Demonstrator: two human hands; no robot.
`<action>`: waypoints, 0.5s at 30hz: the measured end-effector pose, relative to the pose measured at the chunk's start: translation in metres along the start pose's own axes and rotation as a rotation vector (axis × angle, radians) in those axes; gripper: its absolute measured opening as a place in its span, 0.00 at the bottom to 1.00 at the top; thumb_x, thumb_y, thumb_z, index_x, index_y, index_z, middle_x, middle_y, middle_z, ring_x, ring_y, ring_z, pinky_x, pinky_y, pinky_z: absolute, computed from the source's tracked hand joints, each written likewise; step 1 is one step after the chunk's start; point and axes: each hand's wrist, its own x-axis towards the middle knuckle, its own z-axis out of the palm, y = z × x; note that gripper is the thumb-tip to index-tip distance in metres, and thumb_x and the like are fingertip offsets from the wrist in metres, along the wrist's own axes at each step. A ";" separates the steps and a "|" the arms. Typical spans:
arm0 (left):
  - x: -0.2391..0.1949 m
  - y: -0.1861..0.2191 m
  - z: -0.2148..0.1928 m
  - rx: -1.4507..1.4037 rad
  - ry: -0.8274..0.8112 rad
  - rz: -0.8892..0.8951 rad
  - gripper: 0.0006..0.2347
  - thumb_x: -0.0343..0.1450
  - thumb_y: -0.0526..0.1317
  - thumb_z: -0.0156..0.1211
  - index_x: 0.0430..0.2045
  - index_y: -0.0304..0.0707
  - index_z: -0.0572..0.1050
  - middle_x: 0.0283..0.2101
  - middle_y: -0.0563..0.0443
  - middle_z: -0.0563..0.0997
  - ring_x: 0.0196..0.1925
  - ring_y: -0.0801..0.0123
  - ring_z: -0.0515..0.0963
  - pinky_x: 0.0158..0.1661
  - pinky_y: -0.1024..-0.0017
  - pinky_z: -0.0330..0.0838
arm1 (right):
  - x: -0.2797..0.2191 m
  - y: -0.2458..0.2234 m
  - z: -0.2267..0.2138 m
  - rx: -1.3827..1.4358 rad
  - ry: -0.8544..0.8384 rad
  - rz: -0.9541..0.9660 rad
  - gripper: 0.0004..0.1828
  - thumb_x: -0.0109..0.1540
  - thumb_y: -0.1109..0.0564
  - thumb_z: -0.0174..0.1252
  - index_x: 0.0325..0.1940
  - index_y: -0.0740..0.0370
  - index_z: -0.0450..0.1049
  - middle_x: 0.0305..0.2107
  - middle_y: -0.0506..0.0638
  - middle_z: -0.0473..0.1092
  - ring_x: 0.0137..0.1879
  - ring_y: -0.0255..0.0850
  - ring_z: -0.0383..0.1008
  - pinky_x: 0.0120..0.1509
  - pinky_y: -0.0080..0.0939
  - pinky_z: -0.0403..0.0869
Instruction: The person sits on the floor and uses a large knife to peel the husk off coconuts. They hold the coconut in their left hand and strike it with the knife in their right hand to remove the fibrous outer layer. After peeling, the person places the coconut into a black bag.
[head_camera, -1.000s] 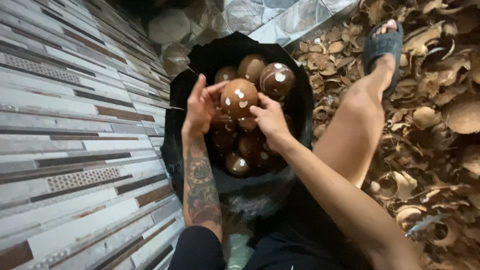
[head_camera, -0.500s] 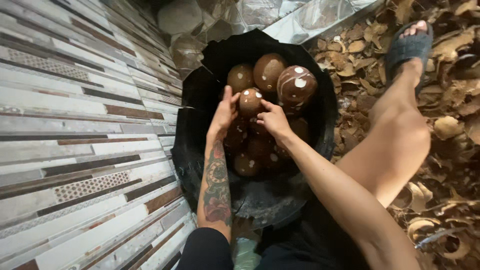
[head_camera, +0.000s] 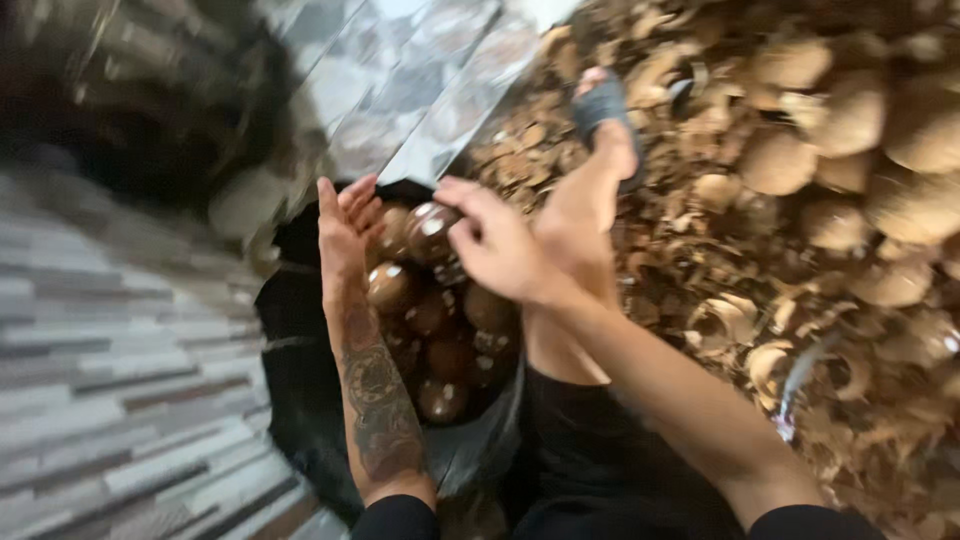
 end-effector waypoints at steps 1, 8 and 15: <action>0.006 0.011 0.022 0.026 -0.063 0.068 0.43 0.74 0.73 0.32 0.68 0.32 0.67 0.73 0.21 0.59 0.76 0.27 0.55 0.69 0.36 0.55 | 0.000 -0.013 -0.033 -0.018 0.082 -0.149 0.26 0.61 0.69 0.53 0.64 0.64 0.76 0.60 0.69 0.72 0.70 0.65 0.69 0.74 0.62 0.68; 0.029 0.040 0.237 0.181 -0.536 0.138 0.32 0.77 0.65 0.37 0.58 0.40 0.79 0.60 0.36 0.81 0.62 0.47 0.82 0.54 0.51 0.79 | -0.101 -0.029 -0.266 -0.308 0.485 0.019 0.17 0.65 0.70 0.59 0.57 0.65 0.80 0.58 0.64 0.75 0.64 0.58 0.76 0.69 0.54 0.72; -0.023 -0.003 0.446 0.498 -0.856 -0.260 0.33 0.64 0.57 0.50 0.58 0.32 0.76 0.58 0.35 0.83 0.58 0.49 0.85 0.56 0.62 0.79 | -0.297 0.014 -0.378 -0.361 0.840 0.762 0.10 0.67 0.54 0.61 0.46 0.57 0.85 0.32 0.48 0.80 0.38 0.34 0.79 0.45 0.36 0.72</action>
